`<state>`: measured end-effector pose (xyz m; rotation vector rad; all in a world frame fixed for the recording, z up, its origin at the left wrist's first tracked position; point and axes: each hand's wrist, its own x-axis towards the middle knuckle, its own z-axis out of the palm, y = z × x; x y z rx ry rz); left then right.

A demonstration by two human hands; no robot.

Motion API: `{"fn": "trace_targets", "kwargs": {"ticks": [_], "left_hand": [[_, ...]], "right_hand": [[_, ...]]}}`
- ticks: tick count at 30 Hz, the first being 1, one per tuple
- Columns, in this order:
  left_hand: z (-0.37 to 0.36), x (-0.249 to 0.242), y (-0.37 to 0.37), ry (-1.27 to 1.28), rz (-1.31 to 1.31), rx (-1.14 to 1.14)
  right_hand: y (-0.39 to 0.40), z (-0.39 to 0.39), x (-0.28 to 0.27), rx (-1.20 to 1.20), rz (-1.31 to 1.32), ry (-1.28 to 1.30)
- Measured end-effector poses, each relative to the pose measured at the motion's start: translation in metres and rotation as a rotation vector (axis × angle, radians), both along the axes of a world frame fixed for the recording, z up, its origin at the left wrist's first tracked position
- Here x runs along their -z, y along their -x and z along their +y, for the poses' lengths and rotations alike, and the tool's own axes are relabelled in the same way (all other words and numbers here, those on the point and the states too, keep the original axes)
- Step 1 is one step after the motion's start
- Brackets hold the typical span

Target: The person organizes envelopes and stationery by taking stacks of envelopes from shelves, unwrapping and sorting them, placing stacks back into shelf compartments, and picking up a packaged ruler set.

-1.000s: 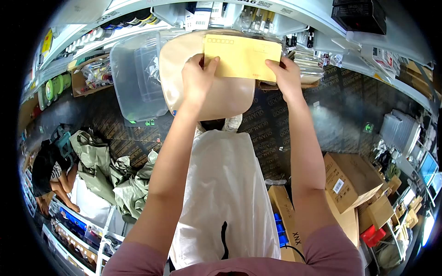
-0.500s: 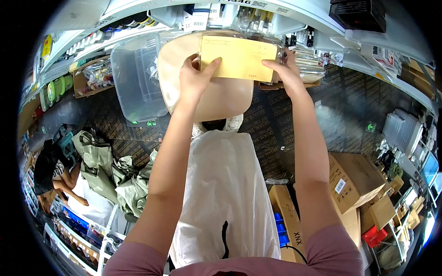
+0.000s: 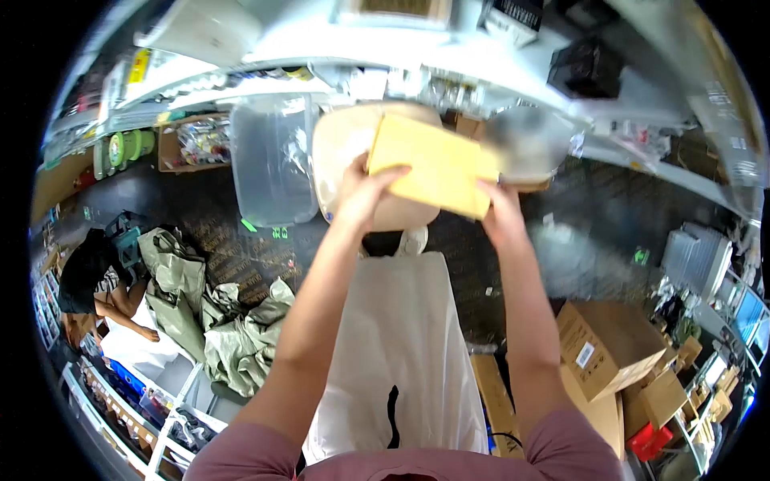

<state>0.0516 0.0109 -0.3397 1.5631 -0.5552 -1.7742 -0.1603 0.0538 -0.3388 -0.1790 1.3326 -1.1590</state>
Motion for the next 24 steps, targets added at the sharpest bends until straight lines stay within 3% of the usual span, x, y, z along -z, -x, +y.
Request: {"fn": "trace_targets", "kwargs": {"ticks": [3, 5, 7, 9, 12, 16, 20, 24], "left_hand": [[0.018, -0.079, -0.009, 0.058, 0.057, 0.011], [0.030, -0.130, -0.021, 0.114, 0.079, 0.032], [0.041, -0.180, -0.035, 0.118, 0.137, 0.050], [0.039, -0.238, -0.045, 0.118, 0.180, 0.058], [0.040, -0.288, -0.057, 0.158, 0.111, 0.092], [0.041, -0.322, -0.066, 0.395, -0.059, 0.035], [0.048, -0.347, -0.049, 0.404, 0.224, -0.408], [0.044, -0.368, -0.017, 0.455, 0.291, -0.369]], "right_hand": [[-0.008, 0.035, -0.065, 0.010, -0.163, -0.007], [-0.021, 0.051, -0.122, 0.049, -0.102, -0.039], [-0.025, 0.064, -0.163, -0.006, -0.221, 0.067], [-0.034, 0.068, -0.217, -0.079, -0.236, 0.169], [-0.049, 0.068, -0.255, -0.108, -0.160, 0.249], [-0.072, 0.059, -0.293, -0.090, -0.204, 0.346], [-0.105, 0.048, -0.320, 0.041, -0.202, 0.408], [-0.149, 0.039, -0.343, 0.240, -0.178, 0.535]]}}
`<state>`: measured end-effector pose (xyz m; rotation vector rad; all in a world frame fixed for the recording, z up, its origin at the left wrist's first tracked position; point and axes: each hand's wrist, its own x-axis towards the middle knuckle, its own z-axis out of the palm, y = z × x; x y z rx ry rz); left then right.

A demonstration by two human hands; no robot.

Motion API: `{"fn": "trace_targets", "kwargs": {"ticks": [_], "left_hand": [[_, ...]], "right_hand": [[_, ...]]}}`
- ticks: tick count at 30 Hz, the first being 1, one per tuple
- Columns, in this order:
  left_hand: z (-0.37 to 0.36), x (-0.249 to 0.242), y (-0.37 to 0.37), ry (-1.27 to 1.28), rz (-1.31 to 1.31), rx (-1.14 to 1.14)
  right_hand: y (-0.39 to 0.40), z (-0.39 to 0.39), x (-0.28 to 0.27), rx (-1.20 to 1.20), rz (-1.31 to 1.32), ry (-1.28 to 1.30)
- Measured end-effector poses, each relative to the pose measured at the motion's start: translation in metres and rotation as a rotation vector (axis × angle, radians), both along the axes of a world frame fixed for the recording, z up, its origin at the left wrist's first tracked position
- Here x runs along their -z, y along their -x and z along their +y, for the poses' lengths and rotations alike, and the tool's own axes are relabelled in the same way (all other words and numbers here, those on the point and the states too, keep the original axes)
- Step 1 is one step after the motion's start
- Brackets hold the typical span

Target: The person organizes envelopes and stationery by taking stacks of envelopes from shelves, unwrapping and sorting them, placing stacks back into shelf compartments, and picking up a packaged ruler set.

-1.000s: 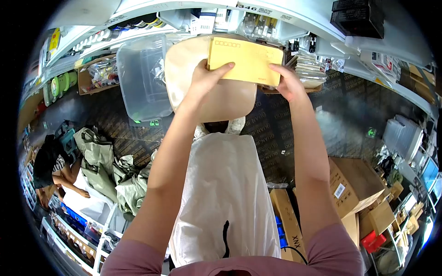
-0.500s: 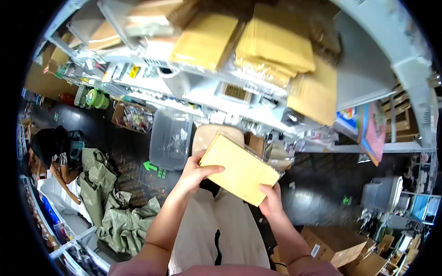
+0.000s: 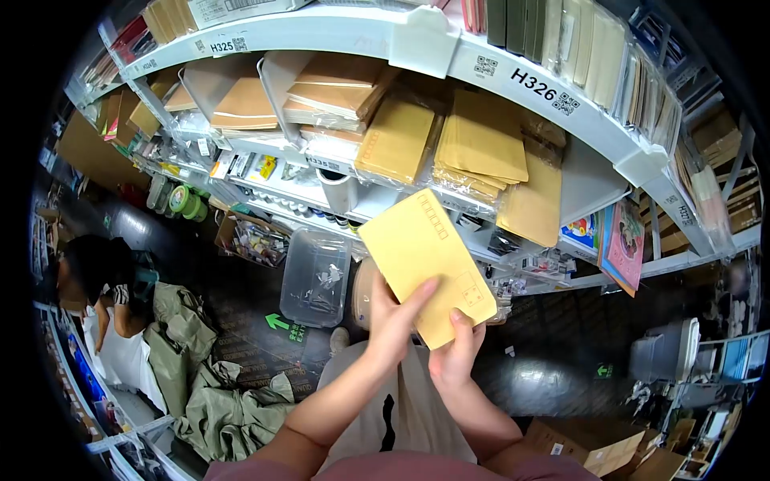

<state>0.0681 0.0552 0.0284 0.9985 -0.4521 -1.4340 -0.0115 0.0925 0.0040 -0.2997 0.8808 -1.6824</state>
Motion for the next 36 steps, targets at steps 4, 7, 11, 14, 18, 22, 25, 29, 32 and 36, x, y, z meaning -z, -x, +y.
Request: {"fn": "trace_targets", "kwargs": {"ticks": [4, 7, 11, 14, 18, 22, 25, 29, 32, 36], "left_hand": [[-0.036, -0.014, -0.012, 0.026, 0.086, 0.112], [-0.058, -0.026, -0.034, 0.044, 0.046, 0.201], [-0.080, -0.029, -0.061, 0.057, -0.032, 0.379], [-0.088, -0.030, -0.072, 0.056, -0.111, 0.489], [-0.096, -0.023, -0.081, 0.013, -0.120, 0.523], [-0.117, -0.039, -0.094, -0.031, -0.110, 0.656], [-0.139, -0.051, -0.104, -0.111, -0.169, 0.662], [-0.154, -0.036, -0.128, -0.059, -0.034, 0.374], [-0.159, -0.006, -0.131, -0.081, -0.088, 0.316], [-0.164, 0.016, -0.124, -0.066, -0.070, 0.313]], "right_hand": [[-0.022, -0.010, -0.015, 0.090, 0.196, 0.009], [-0.008, -0.018, -0.007, 0.128, 0.133, 0.121], [0.022, -0.048, -0.038, -0.214, 0.464, -0.112], [0.008, -0.062, -0.064, -0.440, 0.537, -0.095], [-0.006, -0.072, -0.057, -0.396, 0.277, -0.186], [-0.025, -0.081, -0.060, -0.261, 0.274, -0.160], [-0.024, -0.100, -0.065, -0.195, 0.309, -0.141], [-0.007, -0.142, -0.076, -0.108, 0.304, -0.054], [0.006, -0.181, -0.078, -0.143, 0.343, -0.008], [-0.005, -0.216, -0.079, -0.222, 0.384, -0.001]]}}
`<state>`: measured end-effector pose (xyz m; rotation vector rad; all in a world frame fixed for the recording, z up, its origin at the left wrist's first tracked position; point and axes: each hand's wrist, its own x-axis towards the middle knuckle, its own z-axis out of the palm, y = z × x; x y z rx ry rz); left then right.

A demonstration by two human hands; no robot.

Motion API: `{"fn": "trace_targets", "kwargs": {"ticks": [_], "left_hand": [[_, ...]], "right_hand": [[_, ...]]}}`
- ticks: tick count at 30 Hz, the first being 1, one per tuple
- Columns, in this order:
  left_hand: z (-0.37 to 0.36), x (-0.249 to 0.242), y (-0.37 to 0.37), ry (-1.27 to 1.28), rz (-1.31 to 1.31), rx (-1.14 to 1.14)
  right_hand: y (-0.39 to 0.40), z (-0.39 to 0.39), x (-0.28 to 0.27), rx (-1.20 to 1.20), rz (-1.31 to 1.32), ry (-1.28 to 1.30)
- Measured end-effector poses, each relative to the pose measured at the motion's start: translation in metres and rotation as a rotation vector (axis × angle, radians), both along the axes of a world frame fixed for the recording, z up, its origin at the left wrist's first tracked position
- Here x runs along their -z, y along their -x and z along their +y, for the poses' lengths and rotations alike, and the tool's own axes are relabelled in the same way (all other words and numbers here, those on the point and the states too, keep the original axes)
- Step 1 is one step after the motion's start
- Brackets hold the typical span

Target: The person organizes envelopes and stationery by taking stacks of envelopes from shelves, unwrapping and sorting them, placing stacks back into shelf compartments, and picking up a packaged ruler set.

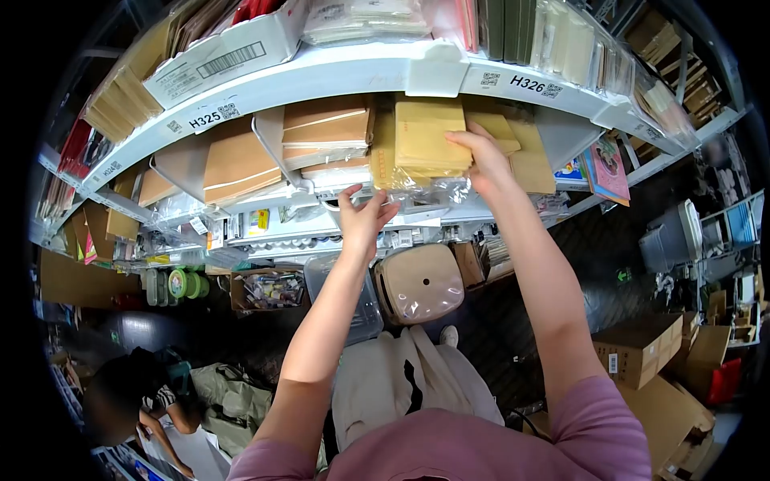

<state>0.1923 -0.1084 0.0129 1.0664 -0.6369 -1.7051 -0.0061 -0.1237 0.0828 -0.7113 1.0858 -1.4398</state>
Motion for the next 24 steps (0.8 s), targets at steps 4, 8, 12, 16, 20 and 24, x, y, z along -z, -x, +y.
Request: {"fn": "trace_targets", "kwargs": {"ticks": [4, 8, 12, 16, 20, 24], "left_hand": [[-0.009, 0.020, -0.001, 0.128, -0.091, 0.025], [-0.013, 0.033, 0.003, 0.243, -0.181, -0.003], [-0.020, 0.039, 0.006, 0.273, -0.186, 0.007], [-0.026, 0.036, 0.012, 0.286, -0.168, 0.023], [-0.040, 0.044, 0.020, 0.324, -0.145, -0.025], [-0.045, 0.034, 0.016, 0.301, -0.419, 0.053]], "right_hand": [[-0.016, -0.022, 0.015, -0.020, 0.086, -0.010], [-0.030, -0.024, 0.025, 0.090, 0.071, -0.117], [-0.024, -0.031, 0.035, -0.002, 0.076, -0.084], [-0.023, -0.045, 0.024, -0.058, 0.226, -0.159], [-0.020, -0.070, 0.028, -0.064, 0.408, -0.181], [-0.021, -0.073, 0.011, -0.126, 0.468, -0.256]]}}
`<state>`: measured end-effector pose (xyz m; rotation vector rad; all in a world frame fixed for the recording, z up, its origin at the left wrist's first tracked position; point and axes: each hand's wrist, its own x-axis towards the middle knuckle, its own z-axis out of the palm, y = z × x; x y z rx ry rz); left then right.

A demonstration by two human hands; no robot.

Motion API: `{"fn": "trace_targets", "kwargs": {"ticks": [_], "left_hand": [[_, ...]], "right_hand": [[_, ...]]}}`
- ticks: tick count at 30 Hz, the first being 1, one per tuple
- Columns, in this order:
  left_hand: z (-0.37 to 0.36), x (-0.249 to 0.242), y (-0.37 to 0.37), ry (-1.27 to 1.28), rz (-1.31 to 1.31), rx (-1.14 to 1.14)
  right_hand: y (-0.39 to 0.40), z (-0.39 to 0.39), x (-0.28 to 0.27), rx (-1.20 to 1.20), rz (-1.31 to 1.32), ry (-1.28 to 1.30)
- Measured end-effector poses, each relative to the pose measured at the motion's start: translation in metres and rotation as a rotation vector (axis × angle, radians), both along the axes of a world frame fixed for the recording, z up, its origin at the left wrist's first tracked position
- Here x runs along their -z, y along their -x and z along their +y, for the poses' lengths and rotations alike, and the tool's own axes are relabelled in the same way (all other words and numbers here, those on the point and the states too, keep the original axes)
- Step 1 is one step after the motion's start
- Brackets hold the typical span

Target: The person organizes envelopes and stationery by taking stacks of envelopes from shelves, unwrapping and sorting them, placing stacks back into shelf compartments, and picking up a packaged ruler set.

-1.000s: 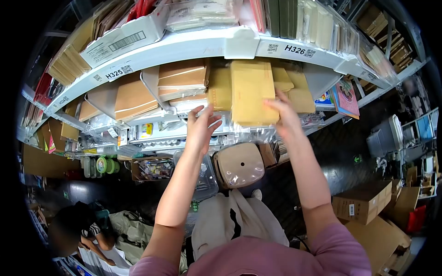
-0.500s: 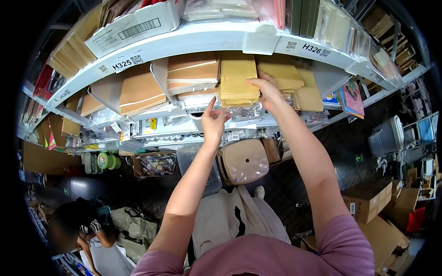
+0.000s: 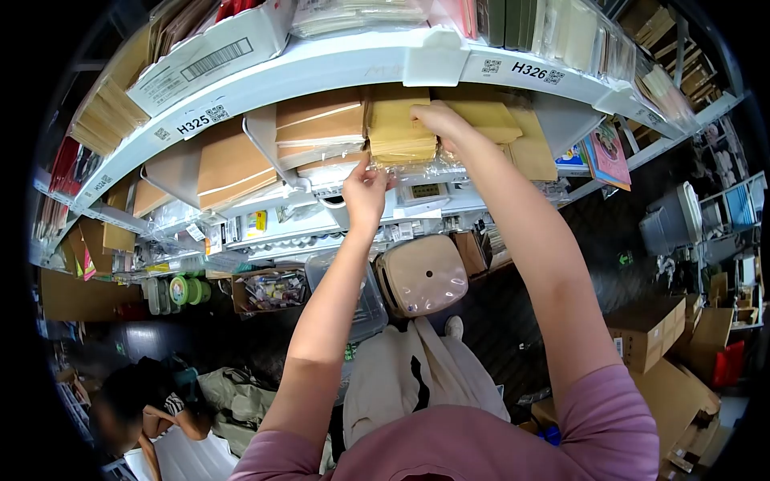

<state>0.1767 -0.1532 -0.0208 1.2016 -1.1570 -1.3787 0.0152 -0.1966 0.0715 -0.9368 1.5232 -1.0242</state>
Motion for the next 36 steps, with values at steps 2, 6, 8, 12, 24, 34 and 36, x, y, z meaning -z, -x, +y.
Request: {"fn": "trace_targets", "kwargs": {"ticks": [2, 6, 8, 12, 24, 34, 36], "left_hand": [[0.008, -0.017, -0.006, 0.166, -0.315, -0.039], [0.008, -0.010, -0.014, 0.659, -0.521, -0.101], [0.013, -0.014, -0.015, 0.650, -0.457, -0.072], [0.014, -0.005, -0.014, 0.558, -0.145, -0.045], [0.014, -0.027, 0.021, 0.601, -0.390, -0.121], [0.026, -0.020, 0.030, 0.602, -0.377, -0.188], [0.027, -0.021, 0.027, 0.601, -0.332, -0.151]], "right_hand": [[-0.004, 0.010, -0.019, -0.084, 0.146, -0.035], [0.000, 0.014, -0.006, 0.057, 0.621, 0.027], [0.006, 0.037, -0.014, 0.083, 0.419, 0.207], [0.010, 0.065, 0.026, 0.142, 0.342, 0.329], [-0.006, 0.067, 0.064, 0.115, 0.336, 0.494], [-0.022, 0.074, 0.050, 0.128, 0.514, 0.479], [-0.015, 0.081, 0.046, 0.117, 0.505, 0.414]]}}
